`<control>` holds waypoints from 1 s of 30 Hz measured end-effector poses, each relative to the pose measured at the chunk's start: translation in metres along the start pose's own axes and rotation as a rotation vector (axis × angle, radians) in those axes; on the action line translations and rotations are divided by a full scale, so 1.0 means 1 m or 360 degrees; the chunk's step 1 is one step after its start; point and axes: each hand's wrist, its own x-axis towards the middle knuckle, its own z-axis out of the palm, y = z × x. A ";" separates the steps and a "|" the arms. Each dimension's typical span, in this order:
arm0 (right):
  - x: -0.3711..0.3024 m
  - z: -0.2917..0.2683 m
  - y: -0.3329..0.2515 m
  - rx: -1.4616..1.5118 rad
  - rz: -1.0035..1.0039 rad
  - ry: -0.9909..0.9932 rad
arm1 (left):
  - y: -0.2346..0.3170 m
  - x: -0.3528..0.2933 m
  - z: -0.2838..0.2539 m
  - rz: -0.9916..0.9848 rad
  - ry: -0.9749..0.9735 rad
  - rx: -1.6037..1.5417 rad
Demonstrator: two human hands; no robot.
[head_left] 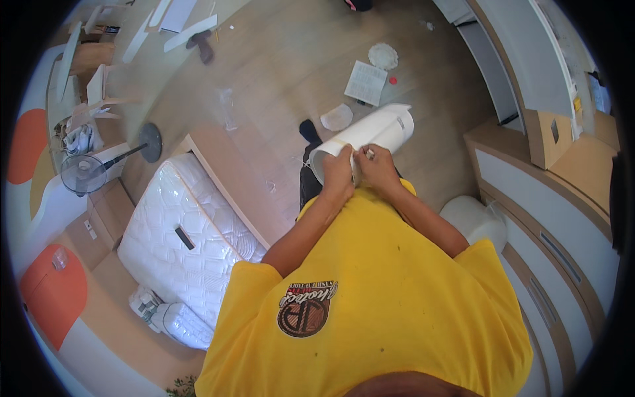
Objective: The person handles a white cylindrical object, cuts it with a utility knife, and then measures a white panel on the floor with a tape measure. Another person works nearby on similar panels.
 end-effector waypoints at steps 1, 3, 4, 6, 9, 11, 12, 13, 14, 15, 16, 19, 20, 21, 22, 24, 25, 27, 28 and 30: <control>0.004 0.002 -0.001 -0.0017 0.0001 0.0019 | 0.000 0.003 0.002 -0.0010 0.0027 0.0003; -0.001 0.000 0.002 -0.0082 0.0061 0.0053 | -0.002 0.003 0.008 0.0020 0.0101 0.0134; 0.001 0.000 0.005 -0.0087 -0.0069 0.0059 | -0.004 0.003 0.011 0.0087 0.0122 0.0128; 0.003 -0.001 0.015 -0.0127 -0.0273 0.0070 | -0.008 -0.004 0.018 0.0256 0.0175 0.0142; -0.003 -0.008 -0.016 0.0030 0.0044 -0.0131 | -0.010 0.003 0.010 0.0216 0.0163 -0.0064; -0.006 -0.015 -0.018 0.0006 0.0028 -0.0140 | 0.008 -0.010 0.018 0.0101 0.0231 -0.0023; -0.007 -0.015 -0.019 -0.0002 0.0011 -0.0157 | 0.007 -0.009 0.013 0.0021 0.0174 -0.0059; -0.013 -0.020 -0.019 -0.0013 -0.0019 -0.0203 | 0.004 -0.007 0.009 -0.0057 0.0118 -0.0097; -0.022 -0.030 -0.024 -0.0023 -0.0071 -0.0241 | 0.006 -0.003 0.008 -0.0116 0.0047 -0.0138; -0.029 -0.037 -0.026 -0.0044 -0.0126 -0.0302 | 0.005 0.001 0.004 -0.0147 0.0007 -0.0215; -0.035 -0.037 -0.024 -0.0067 -0.0325 -0.0177 | 0.004 0.006 -0.001 -0.0177 -0.0037 -0.0290; -0.020 -0.042 -0.035 -0.0212 -0.0416 0.0249 | 0.007 0.006 -0.001 -0.0154 -0.0067 -0.0090; -0.017 -0.039 -0.033 -0.0261 -0.0352 0.0189 | 0.000 0.007 -0.003 -0.0102 -0.0095 0.0045; -0.008 -0.035 -0.032 -0.0314 -0.0290 0.0129 | -0.002 0.007 -0.001 -0.0047 -0.0126 0.0173; -0.002 -0.031 -0.030 -0.0365 -0.0227 0.0066 | -0.004 0.005 -0.002 0.0048 -0.0136 0.0278; 0.003 -0.020 -0.016 -0.0476 -0.0233 -0.0057 | -0.004 0.011 -0.010 0.0087 -0.0194 0.0363; 0.004 -0.014 -0.009 -0.0529 -0.0231 -0.0125 | -0.005 0.012 -0.015 0.0101 -0.0216 0.0407; 0.005 -0.007 -0.002 -0.0482 -0.0324 -0.0013 | -0.003 0.010 -0.014 0.0050 -0.0134 0.0533; 0.007 -0.007 0.000 -0.0398 -0.0271 -0.0002 | -0.003 0.008 -0.013 0.0024 -0.0091 0.0592; 0.014 -0.005 -0.001 -0.0429 -0.0316 -0.0011 | -0.010 0.013 -0.018 0.0026 -0.0060 0.0492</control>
